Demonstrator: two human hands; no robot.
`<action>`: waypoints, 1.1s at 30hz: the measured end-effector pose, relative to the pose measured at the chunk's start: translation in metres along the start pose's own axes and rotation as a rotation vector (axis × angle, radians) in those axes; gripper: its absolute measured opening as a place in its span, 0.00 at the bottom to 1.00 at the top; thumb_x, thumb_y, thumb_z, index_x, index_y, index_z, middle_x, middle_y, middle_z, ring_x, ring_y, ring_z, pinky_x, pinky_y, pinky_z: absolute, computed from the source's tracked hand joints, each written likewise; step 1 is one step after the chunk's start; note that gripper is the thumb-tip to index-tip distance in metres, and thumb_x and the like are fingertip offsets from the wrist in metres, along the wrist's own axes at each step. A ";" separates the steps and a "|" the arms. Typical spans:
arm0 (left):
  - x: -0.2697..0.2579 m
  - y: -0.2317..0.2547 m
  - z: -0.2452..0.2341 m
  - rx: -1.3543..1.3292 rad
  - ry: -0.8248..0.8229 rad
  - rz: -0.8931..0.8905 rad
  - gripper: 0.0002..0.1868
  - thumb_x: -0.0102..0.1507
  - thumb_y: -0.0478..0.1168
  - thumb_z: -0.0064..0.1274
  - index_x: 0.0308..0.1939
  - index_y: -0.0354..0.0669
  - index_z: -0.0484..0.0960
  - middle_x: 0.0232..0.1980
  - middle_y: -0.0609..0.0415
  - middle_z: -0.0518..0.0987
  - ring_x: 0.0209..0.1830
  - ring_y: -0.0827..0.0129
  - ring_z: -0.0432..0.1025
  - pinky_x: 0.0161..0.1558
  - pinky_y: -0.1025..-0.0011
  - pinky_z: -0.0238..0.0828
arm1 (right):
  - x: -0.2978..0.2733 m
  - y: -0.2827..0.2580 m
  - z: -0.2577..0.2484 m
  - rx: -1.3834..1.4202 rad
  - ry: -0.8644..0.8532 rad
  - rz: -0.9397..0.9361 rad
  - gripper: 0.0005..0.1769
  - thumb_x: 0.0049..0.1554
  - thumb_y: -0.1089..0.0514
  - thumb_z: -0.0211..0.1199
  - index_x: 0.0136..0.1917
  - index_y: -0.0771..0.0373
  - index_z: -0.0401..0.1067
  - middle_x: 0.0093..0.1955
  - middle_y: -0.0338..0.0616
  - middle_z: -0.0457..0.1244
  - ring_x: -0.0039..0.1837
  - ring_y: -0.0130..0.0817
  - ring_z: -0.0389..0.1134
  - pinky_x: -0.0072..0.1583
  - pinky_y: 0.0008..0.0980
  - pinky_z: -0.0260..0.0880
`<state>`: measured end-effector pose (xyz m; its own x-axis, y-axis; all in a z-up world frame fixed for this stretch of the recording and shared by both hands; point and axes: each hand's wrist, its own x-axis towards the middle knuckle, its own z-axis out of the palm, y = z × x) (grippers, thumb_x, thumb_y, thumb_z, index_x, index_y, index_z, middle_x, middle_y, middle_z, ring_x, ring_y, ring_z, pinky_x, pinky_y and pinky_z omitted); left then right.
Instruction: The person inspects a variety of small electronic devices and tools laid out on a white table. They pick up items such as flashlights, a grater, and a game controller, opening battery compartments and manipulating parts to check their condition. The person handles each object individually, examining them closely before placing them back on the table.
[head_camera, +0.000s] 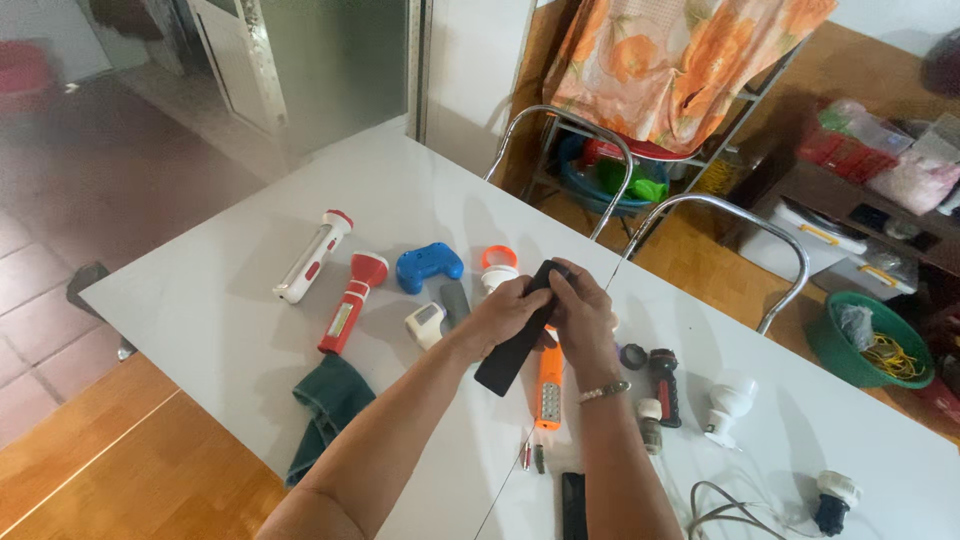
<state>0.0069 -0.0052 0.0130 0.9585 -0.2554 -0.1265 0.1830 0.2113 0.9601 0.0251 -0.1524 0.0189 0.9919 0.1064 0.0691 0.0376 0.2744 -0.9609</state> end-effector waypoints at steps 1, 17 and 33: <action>0.001 -0.003 0.001 -0.016 0.018 0.016 0.19 0.70 0.47 0.46 0.54 0.33 0.72 0.42 0.45 0.81 0.28 0.63 0.80 0.28 0.67 0.82 | 0.001 0.003 0.000 0.021 0.000 0.010 0.20 0.59 0.58 0.63 0.63 0.68 0.72 0.49 0.45 0.67 0.44 0.30 0.68 0.44 0.29 0.72; -0.004 -0.008 0.004 -0.008 0.111 0.062 0.22 0.70 0.51 0.45 0.46 0.29 0.74 0.32 0.45 0.80 0.20 0.66 0.76 0.22 0.70 0.77 | 0.031 0.031 -0.004 0.012 0.140 0.068 0.18 0.59 0.57 0.69 0.56 0.72 0.74 0.41 0.44 0.66 0.35 0.29 0.64 0.33 0.26 0.63; -0.006 0.023 -0.030 0.235 -0.263 -0.048 0.25 0.67 0.52 0.54 0.50 0.28 0.78 0.35 0.44 0.84 0.23 0.63 0.80 0.24 0.69 0.80 | -0.005 -0.036 0.000 -0.286 -0.169 0.140 0.20 0.61 0.57 0.61 0.64 0.69 0.73 0.51 0.49 0.69 0.52 0.33 0.71 0.51 0.29 0.72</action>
<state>0.0123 0.0294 0.0283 0.8553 -0.5007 -0.1334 0.1414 -0.0221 0.9897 0.0185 -0.1629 0.0529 0.9566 0.2872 -0.0482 -0.0414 -0.0297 -0.9987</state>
